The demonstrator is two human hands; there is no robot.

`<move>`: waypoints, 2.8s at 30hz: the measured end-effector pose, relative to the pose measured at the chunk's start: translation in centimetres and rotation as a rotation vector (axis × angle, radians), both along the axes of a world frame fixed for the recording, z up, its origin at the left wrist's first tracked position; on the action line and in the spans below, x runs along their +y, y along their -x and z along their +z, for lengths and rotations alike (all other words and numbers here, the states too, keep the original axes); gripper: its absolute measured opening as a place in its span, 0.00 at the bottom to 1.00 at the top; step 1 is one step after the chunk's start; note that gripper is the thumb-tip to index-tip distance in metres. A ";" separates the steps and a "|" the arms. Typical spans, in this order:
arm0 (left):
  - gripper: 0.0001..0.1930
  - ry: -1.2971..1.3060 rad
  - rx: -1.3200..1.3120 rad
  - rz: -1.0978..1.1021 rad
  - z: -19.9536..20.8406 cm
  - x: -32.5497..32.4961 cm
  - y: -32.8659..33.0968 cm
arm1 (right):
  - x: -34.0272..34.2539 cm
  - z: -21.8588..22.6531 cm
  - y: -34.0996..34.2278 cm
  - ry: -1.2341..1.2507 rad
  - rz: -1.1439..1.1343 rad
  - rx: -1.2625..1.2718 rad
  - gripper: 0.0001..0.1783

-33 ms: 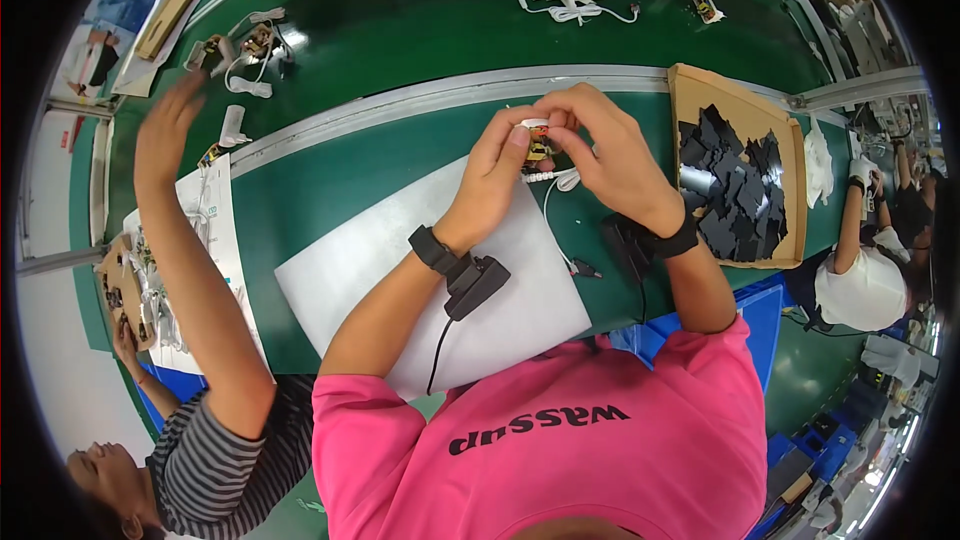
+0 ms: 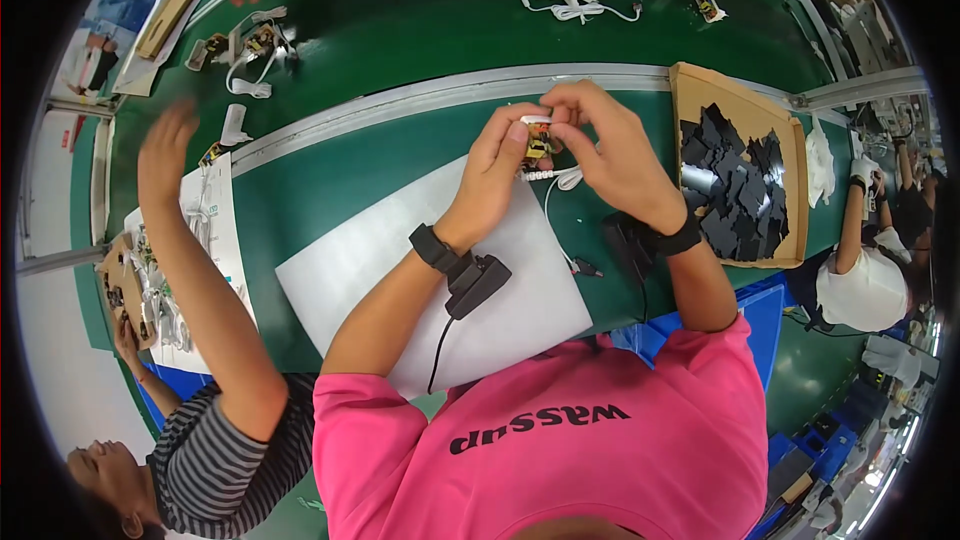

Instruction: The person assembles power adapters by picking up a plastic housing and a circuit board, fitting the board into the housing, and pressing a black cover onto the assembly. Each completed unit is then placed onto the green conveyor belt.

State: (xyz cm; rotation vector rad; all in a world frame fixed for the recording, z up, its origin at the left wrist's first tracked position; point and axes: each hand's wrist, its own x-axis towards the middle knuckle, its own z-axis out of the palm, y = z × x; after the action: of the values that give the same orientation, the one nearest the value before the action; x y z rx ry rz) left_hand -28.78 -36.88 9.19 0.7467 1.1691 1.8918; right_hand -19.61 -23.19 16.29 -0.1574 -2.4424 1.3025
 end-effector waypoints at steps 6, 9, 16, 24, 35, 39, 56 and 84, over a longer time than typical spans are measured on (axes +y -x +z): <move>0.18 0.000 -0.114 0.019 -0.3 0.2 0.5 | -1.5 -1.9 0.3 0.172 -0.098 -0.003 0.14; 0.18 0.002 -0.150 0.055 -0.2 0.1 0.2 | -1.5 -2.1 0.5 -0.068 -0.109 0.077 0.12; 0.19 -0.041 -0.161 0.060 -0.4 0.4 0.3 | -2.5 -1.7 0.4 -0.176 -0.159 0.055 0.10; 0.18 -0.051 -0.157 0.037 -0.8 -0.3 0.7 | -3.1 -2.1 -0.6 -0.445 -0.009 0.180 0.12; 0.11 -0.085 0.518 0.210 -0.1 -0.6 -0.2 | -1.8 -1.6 -0.5 0.473 -0.112 -0.055 0.15; 0.11 -0.053 0.634 0.213 0.2 -1.4 -0.2 | -1.5 -1.3 0.0 0.627 -0.085 -0.098 0.17; 0.10 -0.043 0.622 0.362 1.3 -3.1 1.0 | -3.1 -0.8 2.3 0.517 -0.064 -0.222 0.18; 0.14 0.009 -0.007 0.155 2.9 -4.4 3.0 | -5.9 0.3 2.7 -0.085 -0.135 0.082 0.10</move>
State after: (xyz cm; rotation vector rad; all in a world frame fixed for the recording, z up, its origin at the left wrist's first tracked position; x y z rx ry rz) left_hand -31.80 -41.26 12.11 0.6607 1.2616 2.0126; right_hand -22.33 -29.12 16.60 -0.2381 -2.3688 1.1242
